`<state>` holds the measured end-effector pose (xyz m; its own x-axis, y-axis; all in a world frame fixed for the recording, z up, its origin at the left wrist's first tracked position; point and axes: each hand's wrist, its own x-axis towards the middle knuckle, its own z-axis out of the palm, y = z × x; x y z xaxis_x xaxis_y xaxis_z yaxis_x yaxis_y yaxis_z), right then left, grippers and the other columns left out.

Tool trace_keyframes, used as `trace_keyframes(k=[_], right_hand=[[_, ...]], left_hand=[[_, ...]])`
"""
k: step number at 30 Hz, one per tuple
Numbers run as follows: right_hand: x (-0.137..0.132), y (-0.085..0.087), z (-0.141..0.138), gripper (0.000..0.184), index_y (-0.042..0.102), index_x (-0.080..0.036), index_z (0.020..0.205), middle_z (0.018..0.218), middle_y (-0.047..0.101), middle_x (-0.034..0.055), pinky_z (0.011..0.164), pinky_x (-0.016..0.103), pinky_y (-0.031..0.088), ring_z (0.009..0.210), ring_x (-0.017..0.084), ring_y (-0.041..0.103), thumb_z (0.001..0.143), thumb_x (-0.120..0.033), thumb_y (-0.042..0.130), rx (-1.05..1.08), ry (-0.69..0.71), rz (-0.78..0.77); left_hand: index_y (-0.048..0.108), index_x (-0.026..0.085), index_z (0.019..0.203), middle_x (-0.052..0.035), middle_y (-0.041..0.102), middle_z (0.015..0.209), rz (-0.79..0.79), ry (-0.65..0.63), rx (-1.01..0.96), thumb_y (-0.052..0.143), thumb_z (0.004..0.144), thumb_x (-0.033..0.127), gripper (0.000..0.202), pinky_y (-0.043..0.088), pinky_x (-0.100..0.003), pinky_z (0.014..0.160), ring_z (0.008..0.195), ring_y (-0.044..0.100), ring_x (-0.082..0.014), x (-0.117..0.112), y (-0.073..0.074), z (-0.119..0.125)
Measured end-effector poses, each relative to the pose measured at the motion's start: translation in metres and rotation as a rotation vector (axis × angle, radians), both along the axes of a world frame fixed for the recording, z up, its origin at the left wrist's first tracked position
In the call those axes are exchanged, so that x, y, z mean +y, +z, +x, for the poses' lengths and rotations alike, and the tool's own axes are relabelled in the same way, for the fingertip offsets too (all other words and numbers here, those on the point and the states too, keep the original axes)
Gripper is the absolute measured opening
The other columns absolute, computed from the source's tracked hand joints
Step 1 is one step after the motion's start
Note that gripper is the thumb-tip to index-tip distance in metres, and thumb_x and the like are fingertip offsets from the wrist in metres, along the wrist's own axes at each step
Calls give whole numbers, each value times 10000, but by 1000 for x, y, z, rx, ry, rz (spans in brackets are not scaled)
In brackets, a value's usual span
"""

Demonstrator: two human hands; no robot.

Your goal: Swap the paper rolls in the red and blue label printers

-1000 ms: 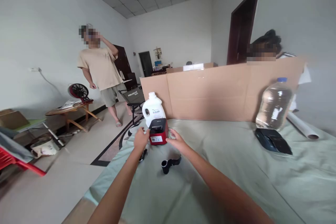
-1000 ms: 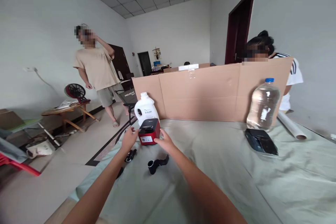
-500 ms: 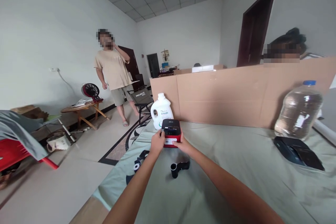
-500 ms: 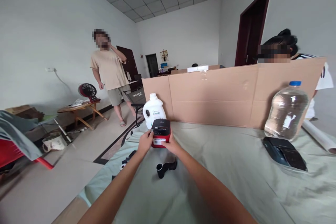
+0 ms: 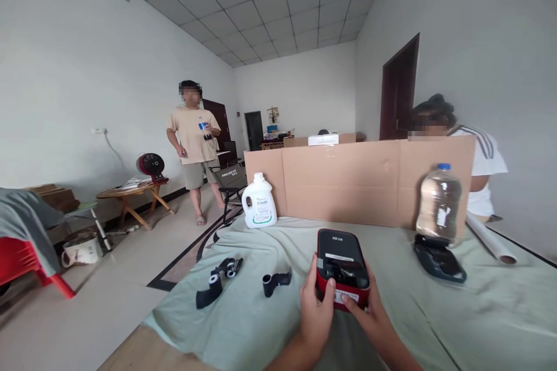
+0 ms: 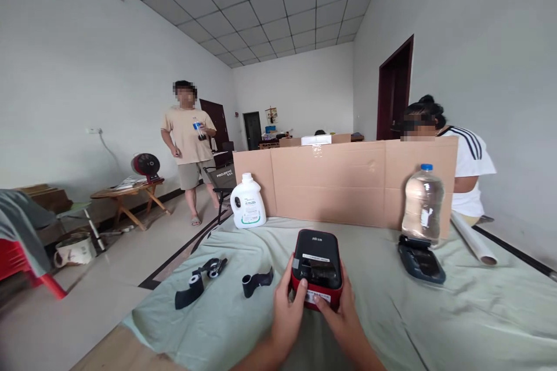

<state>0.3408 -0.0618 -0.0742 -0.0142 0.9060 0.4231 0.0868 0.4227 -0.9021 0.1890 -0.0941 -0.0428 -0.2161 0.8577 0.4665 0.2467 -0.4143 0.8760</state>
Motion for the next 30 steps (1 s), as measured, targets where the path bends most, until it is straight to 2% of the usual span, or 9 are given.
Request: trace_keyframes(k=[2,4,7,10,16,23,27,30], right_hand=[[-3,-20,10,935,245,-317,1549,1586,376,138,1182,626,292,1466,388,347,769,-568,694,-63,-117,88],[-2,-35,14,885,274,-283,1544,1542,431,152,1151,646,306,1431,407,390,800,-557,668,-128,-196,153],[-3,-42,13,851,243,-251,1564,1523,445,156,1130,596,353,1408,387,418,855,-524,625,-199,-228,183],[-8,-39,11,859,197,-237,1584,1527,431,158,1130,548,369,1396,356,428,881,-510,609,-244,-212,177],[-14,-29,11,934,164,-237,1595,1548,410,155,1140,557,338,1396,363,412,846,-499,657,-314,-177,163],[-18,-21,15,979,115,-249,1612,1564,390,158,1144,552,340,1397,351,412,851,-505,675,-315,-127,133],[-22,-24,11,1007,102,-242,1620,1563,404,159,1154,555,335,1404,350,413,841,-504,684,-310,-118,127],[-15,-22,18,897,120,-271,1624,1559,437,128,1149,536,365,1397,318,447,901,-501,600,-339,-92,132]], left_hand=[[464,160,1509,-110,517,1515,2,-23,-64,514,959,451,624,392,-358,1187,1405,489,-260,-4,-13,9],[509,151,1479,-123,549,1484,11,-31,-111,544,948,460,614,407,-370,1176,1385,512,-273,-4,-21,12],[560,162,1439,-128,581,1450,3,-28,-138,616,911,475,616,416,-386,1167,1363,537,-285,-2,-25,10],[569,169,1429,-125,584,1448,-27,-26,-134,622,911,486,610,400,-407,1178,1377,522,-286,-2,-28,6],[548,163,1441,-118,585,1451,-92,-31,-145,608,919,503,626,390,-412,1186,1387,511,-276,-3,-33,2],[543,162,1441,-114,594,1442,-111,-37,-165,622,900,532,661,421,-379,1160,1380,520,-266,-4,-30,3],[567,170,1418,-114,601,1434,-124,-25,-188,646,873,557,673,434,-374,1150,1370,531,-269,-4,-29,4],[569,178,1414,-112,576,1461,-136,-18,-215,671,860,538,668,417,-387,1166,1380,520,-274,-3,-29,3]])
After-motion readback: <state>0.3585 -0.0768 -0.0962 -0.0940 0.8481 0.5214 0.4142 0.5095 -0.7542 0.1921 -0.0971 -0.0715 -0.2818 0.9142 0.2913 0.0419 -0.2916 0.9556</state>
